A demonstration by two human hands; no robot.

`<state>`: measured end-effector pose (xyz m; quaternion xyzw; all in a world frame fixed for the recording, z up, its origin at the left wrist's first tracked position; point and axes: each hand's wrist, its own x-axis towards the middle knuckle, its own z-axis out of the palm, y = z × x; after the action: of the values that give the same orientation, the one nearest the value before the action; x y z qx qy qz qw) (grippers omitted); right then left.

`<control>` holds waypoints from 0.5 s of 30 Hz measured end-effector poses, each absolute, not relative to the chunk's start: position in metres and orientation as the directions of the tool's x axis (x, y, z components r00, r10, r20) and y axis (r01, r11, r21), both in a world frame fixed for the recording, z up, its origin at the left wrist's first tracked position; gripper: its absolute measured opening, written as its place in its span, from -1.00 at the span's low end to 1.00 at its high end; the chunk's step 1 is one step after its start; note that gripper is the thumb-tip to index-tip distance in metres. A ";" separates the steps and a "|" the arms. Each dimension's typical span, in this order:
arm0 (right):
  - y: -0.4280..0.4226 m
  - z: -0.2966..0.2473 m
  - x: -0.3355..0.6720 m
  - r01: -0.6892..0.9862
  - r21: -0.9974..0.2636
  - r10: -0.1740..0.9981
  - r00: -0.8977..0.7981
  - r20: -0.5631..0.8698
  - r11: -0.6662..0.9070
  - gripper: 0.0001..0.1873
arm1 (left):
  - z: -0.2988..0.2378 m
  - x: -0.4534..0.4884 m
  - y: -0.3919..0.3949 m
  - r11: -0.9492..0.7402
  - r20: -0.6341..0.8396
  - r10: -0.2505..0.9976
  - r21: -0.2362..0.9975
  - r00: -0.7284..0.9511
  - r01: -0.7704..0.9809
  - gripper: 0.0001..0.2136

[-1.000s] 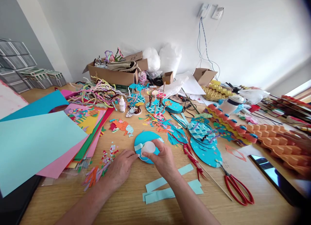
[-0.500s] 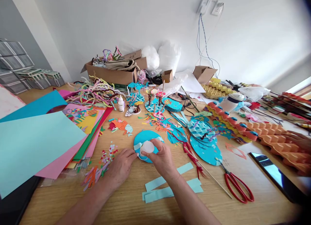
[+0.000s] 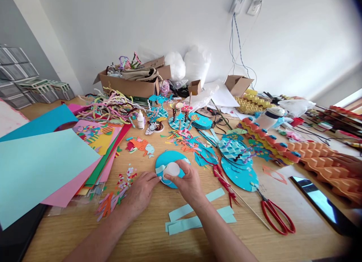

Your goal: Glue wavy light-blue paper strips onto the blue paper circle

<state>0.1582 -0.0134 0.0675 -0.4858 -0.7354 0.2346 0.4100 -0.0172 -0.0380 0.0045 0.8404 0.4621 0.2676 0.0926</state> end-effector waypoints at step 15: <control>-0.016 0.071 0.160 0.476 -0.784 0.917 -0.198 0.346 0.399 -0.75 | 0.004 -0.018 -0.038 -0.548 0.356 0.831 0.385 0.427 0.743 -0.51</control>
<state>0.1601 -0.0162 0.0714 -0.4792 -0.7268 0.2664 0.4138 -0.0179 -0.0383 0.0043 0.8406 0.4680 0.2593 0.0848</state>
